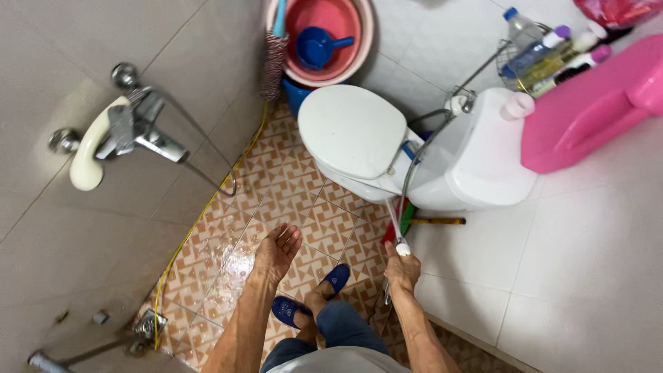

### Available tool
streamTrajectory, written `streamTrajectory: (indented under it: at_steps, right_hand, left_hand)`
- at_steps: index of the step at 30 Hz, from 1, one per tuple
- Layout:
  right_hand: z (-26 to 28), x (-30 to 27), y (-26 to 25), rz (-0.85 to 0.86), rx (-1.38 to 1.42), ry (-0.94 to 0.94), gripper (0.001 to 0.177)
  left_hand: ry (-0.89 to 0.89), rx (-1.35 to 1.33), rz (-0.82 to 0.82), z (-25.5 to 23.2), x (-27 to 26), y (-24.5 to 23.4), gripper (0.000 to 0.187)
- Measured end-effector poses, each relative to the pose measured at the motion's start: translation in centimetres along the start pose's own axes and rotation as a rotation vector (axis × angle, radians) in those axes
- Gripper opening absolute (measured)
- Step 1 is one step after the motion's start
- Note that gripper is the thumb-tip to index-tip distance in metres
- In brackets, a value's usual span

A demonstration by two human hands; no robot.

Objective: The person uses a handheld bidet sprayer to wash their hands and then sweeps water into a floor drain using a small broom.

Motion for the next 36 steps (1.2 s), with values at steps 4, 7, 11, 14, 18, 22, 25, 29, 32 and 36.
streamTrajectory:
  at_steps: [4,7,11,14,18,22,25,29,32,36]
  right_hand:
    - [0.0,0.6,-2.3,-0.012,0.042,0.146,0.033]
    - [0.7,1.0,-2.8,0.033,0.13,0.146,0.041]
    - [2.5,1.5,-3.3,0.06,-0.001,0.089,0.044]
    - [4.3,2.1,-4.5,0.036,-0.061,-0.001,0.044]
    - [7.7,2.9,-6.6,-0.079,-0.007,-0.032,0.052]
    - [9.9,4.2,-7.1,-0.13,-0.056,0.105,0.047]
    - [11.2,5.4,-6.4,-0.226,-0.159,-0.006,0.05]
    - [12.4,6.1,-4.9,-0.258,-0.045,0.082,0.046]
    - [14.7,6.4,-4.5,-0.262,-0.097,0.178,0.047]
    - [18.2,6.3,-4.9,-0.317,-0.071,0.24,0.047]
  left_hand:
    - [-0.012,0.09,0.035,0.3,1.0,3.8,0.043]
    - [-0.018,0.135,0.071,0.8,2.2,7.3,0.044]
    - [0.004,0.251,0.095,0.7,2.6,12.7,0.046]
    - [0.083,0.488,0.104,0.5,2.5,17.3,0.045]
    - [0.126,0.914,0.159,2.2,3.9,22.1,0.045]
    - [0.188,1.225,0.301,6.1,9.1,26.6,0.044]
    - [0.442,1.54,0.412,8.6,13.6,30.7,0.042]
    - [0.488,1.911,0.448,11.7,19.5,36.4,0.042]
    - [0.441,1.874,0.553,12.6,21.3,40.0,0.041]
    - [0.387,1.846,0.691,13.5,19.0,46.6,0.042]
Point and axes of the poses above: each hand's wrist, its own x-axis towards the middle knuckle, its own y-axis out of the palm, z = x × y, the point moved 5 cm from there along x, towards the middle knuckle, and after that the axes turned 5 degrees about -z, right-handed, at the moved point
